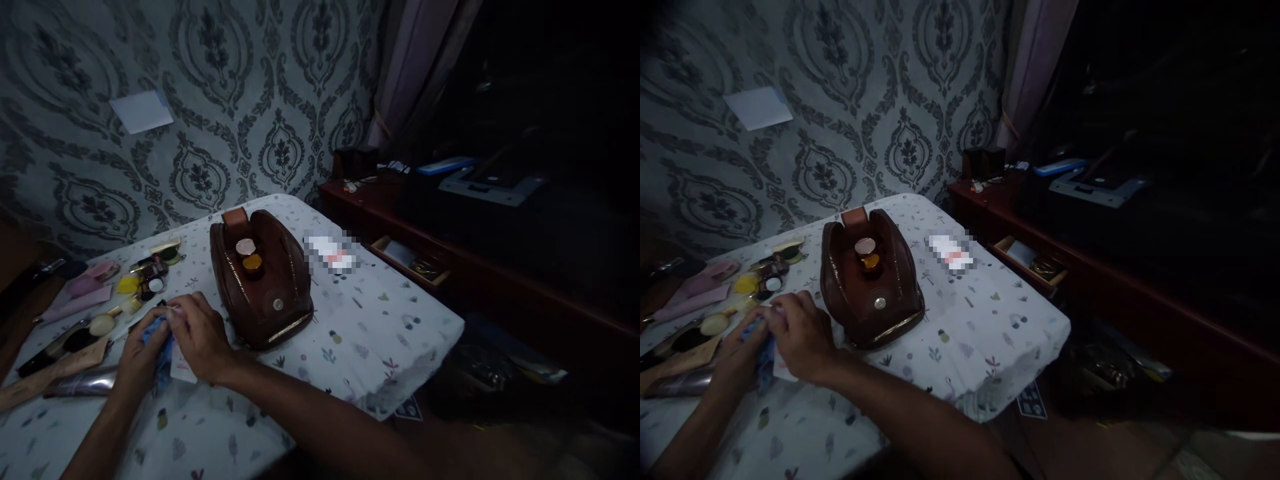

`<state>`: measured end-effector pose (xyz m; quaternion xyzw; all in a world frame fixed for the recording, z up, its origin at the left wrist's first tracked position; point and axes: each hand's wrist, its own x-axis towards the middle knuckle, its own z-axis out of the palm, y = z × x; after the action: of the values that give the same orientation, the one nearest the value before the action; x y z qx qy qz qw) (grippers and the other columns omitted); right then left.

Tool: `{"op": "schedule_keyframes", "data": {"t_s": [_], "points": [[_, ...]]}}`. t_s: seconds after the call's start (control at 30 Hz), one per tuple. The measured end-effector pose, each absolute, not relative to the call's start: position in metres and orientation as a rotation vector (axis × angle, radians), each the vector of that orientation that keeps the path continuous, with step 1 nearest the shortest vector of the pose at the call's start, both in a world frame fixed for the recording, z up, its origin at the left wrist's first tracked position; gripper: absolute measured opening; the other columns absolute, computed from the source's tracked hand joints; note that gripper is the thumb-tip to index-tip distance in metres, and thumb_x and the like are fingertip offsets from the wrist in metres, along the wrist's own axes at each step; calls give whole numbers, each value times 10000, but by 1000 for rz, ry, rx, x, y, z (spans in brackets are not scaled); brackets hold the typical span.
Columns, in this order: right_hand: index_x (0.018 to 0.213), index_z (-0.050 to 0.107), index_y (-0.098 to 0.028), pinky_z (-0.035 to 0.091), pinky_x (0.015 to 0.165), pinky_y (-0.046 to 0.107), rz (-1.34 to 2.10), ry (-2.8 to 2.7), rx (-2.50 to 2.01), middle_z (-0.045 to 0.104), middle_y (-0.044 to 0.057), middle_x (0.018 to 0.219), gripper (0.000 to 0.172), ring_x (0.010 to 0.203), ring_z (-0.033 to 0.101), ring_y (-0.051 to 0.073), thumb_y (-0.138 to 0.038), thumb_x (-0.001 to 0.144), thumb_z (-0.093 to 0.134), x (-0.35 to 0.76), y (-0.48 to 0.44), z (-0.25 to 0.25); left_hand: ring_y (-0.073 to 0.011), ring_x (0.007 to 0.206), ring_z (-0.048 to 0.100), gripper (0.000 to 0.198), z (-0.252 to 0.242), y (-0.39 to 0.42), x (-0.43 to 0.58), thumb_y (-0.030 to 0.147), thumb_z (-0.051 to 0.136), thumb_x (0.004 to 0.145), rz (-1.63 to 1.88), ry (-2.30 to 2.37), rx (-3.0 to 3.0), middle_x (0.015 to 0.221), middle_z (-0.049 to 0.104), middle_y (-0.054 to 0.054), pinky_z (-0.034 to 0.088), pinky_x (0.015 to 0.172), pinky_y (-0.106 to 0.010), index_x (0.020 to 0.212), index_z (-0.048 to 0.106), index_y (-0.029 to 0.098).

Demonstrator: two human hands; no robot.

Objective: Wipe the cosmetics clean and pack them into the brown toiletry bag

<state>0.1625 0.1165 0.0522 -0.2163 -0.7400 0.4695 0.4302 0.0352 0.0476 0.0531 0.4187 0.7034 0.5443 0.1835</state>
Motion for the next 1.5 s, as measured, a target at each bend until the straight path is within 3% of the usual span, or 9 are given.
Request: {"op": "schedule_keyframes", "data": {"t_s": [0.33, 0.53, 0.73, 0.87, 1.07, 1.2, 1.3, 1.4, 1.5], "points": [[1163, 598, -171, 492, 941, 305, 1027, -1768, -549, 629, 76, 1100, 237, 1048, 618, 176, -273, 975, 497, 164, 119, 56, -182, 768, 553, 391, 58, 61, 58, 587, 594, 793, 1547, 2068, 1290, 740, 632, 2, 447, 760, -266, 744, 611, 200], [1269, 559, -216, 483, 963, 294, 1049, -1861, -459, 631, 58, 1171, 350, 1097, 626, 183, -290, 927, 575, 177, 113, 77, -189, 691, 529, 416, 60, 53, 56, 616, 645, 742, 1591, 1995, 1138, 639, 567, 13, 462, 640, -273, 689, 595, 206], [1302, 507, -241, 514, 786, 277, 1623, -1487, -451, 624, -28, 905, 713, 859, 642, 160, -432, 697, 832, 167, 117, 62, -173, 793, 556, 306, 82, 57, 62, 535, 614, 828, 1734, 1953, 1218, 827, 636, 12, 456, 702, -226, 865, 669, 236], [1265, 502, -242, 485, 650, 225, 2077, -1233, -440, 602, -44, 866, 970, 769, 622, 137, -428, 431, 960, 158, 124, 49, -274, 1082, 593, 312, 80, 53, 39, 528, 708, 710, 1461, 1871, 1401, 1021, 686, -57, 477, 922, -294, 817, 739, 236], [1181, 526, -221, 465, 598, 209, 2303, -1090, -432, 624, -63, 797, 1007, 608, 562, 85, -376, 301, 990, 154, 125, 45, -362, 1118, 592, 397, 76, 43, 8, 584, 750, 634, 1162, 1739, 1362, 950, 688, -129, 498, 977, -406, 803, 759, 225], [1037, 592, -196, 460, 592, 216, 2354, -1013, -451, 633, -45, 748, 752, 624, 596, 107, -408, 421, 966, 151, 124, 40, -344, 1026, 627, 417, 75, 43, 14, 571, 789, 615, 1283, 1695, 1269, 906, 690, -126, 553, 863, -385, 805, 738, 204], [993, 600, -188, 460, 580, 225, 2422, -1018, -471, 642, -34, 753, 671, 612, 615, 113, -466, 484, 938, 152, 127, 36, -247, 763, 658, 433, 72, 38, 24, 528, 817, 615, 1405, 1687, 1132, 828, 687, -81, 566, 688, -314, 855, 714, 183], [1107, 535, -211, 490, 574, 250, 2629, -1096, -319, 650, -47, 761, 803, 569, 634, 123, -506, 476, 934, 159, 129, 37, -144, 419, 514, 490, 70, 29, 34, 525, 798, 639, 1409, 1672, 941, 538, 566, 27, 432, 415, -235, 990, 683, 203], [1269, 415, -254, 527, 578, 292, 2836, -1185, -71, 640, -72, 726, 1010, 569, 669, 160, -513, 450, 946, 166, 127, 40, -113, 296, 406, 473, 73, 22, 41, 509, 761, 666, 1390, 1699, 871, 404, 466, 73, 288, 326, -193, 1034, 664, 228]]}}
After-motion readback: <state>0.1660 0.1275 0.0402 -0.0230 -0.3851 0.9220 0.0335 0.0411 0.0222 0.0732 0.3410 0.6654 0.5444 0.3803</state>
